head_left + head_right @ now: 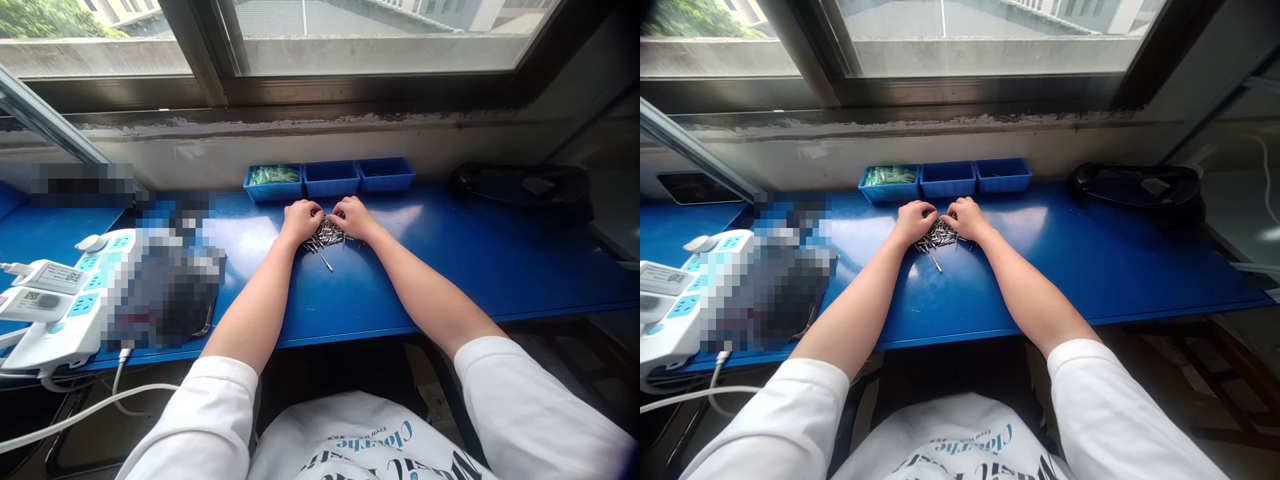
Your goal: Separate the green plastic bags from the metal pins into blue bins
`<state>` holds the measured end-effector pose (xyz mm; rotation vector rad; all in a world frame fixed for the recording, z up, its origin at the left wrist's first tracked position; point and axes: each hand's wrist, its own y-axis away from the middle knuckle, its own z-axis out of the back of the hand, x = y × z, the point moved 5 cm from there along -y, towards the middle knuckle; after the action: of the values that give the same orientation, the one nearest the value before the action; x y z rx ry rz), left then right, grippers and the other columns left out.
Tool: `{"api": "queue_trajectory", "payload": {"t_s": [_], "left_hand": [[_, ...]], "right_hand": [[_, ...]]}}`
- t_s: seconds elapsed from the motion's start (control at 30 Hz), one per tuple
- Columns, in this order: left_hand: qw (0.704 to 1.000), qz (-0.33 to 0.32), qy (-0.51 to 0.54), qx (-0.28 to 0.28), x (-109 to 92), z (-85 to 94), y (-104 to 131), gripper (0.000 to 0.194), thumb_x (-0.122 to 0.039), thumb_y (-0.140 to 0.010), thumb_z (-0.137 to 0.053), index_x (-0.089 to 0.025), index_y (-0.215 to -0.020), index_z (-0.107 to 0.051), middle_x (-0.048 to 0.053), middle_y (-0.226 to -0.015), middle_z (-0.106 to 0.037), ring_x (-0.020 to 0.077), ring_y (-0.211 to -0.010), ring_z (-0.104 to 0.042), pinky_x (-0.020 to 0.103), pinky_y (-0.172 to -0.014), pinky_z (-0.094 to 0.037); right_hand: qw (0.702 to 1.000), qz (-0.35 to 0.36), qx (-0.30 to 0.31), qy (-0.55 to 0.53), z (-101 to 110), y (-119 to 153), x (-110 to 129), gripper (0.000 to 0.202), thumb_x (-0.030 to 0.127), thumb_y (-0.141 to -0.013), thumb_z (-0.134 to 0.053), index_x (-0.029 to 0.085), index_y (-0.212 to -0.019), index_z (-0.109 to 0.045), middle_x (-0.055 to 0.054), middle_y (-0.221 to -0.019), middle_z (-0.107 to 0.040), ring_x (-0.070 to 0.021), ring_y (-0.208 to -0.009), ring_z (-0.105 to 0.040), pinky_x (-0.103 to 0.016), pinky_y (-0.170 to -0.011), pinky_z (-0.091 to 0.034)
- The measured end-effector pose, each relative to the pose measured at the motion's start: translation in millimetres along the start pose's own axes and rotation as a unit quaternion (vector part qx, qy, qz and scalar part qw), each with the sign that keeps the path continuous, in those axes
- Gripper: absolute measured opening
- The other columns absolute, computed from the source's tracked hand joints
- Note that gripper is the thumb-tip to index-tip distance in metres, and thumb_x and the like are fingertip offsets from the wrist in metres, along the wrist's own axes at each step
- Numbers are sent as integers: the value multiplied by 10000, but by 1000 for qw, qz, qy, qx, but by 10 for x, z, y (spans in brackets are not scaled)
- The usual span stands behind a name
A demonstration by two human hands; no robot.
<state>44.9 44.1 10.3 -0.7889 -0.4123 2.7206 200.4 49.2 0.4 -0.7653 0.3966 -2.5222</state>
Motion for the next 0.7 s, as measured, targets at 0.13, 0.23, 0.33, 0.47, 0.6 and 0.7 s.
{"api": "queue_trajectory", "payload": {"t_s": [0.13,0.23,0.33,0.47,0.6,0.7], "left_hand": [[1000,-5,9,-6,-1,5,-2,197,-298,-826,-551,-223,-851,-732,39,-952,-733,233,-971,-643,359,-892,-456],[1000,-4,20,-14,11,7,-4,190,-291,-823,-556,-221,-850,-731,38,-944,-731,230,-961,-648,357,-885,-462],[999,-9,35,-27,14,26,-3,183,-282,-825,-562,-214,-861,-729,44,-948,-730,226,-953,-653,358,-890,-467],[995,-57,66,-54,-61,89,5,187,-266,-815,-602,-201,-947,-717,55,-996,-728,217,-969,-653,350,-899,-473],[985,-131,81,-72,-184,124,20,220,-310,-826,-634,-215,-1008,-712,53,-1010,-730,208,-974,-651,354,-913,-467],[977,-167,99,-93,-223,121,26,194,-359,-840,-642,-220,-939,-735,51,-954,-729,189,-911,-659,335,-861,-479]], "right_hand": [[999,8,-9,-30,15,5,5,235,401,-832,-640,188,-742,-685,-64,-823,-639,-227,-863,-560,-368,-806,-457],[997,3,-25,-71,62,15,11,239,409,-811,-663,187,-724,-674,-56,-801,-639,-208,-826,-577,-352,-774,-468],[991,-13,-54,-125,119,20,-3,257,439,-782,-686,184,-753,-667,-45,-796,-646,-190,-791,-585,-343,-764,-478],[967,-50,-86,-236,168,8,-32,415,529,-705,-736,183,-919,-650,-3,-753,-628,-161,-728,-576,-326,-731,-484],[932,-68,-79,-348,190,-11,8,539,586,-642,-768,192,-976,-612,30,-691,-592,-135,-669,-554,-302,-682,-482],[910,-78,-60,-402,203,-6,56,579,593,-608,-791,204,-994,-605,30,-696,-609,-136,-671,-572,-298,-679,-489]]}}
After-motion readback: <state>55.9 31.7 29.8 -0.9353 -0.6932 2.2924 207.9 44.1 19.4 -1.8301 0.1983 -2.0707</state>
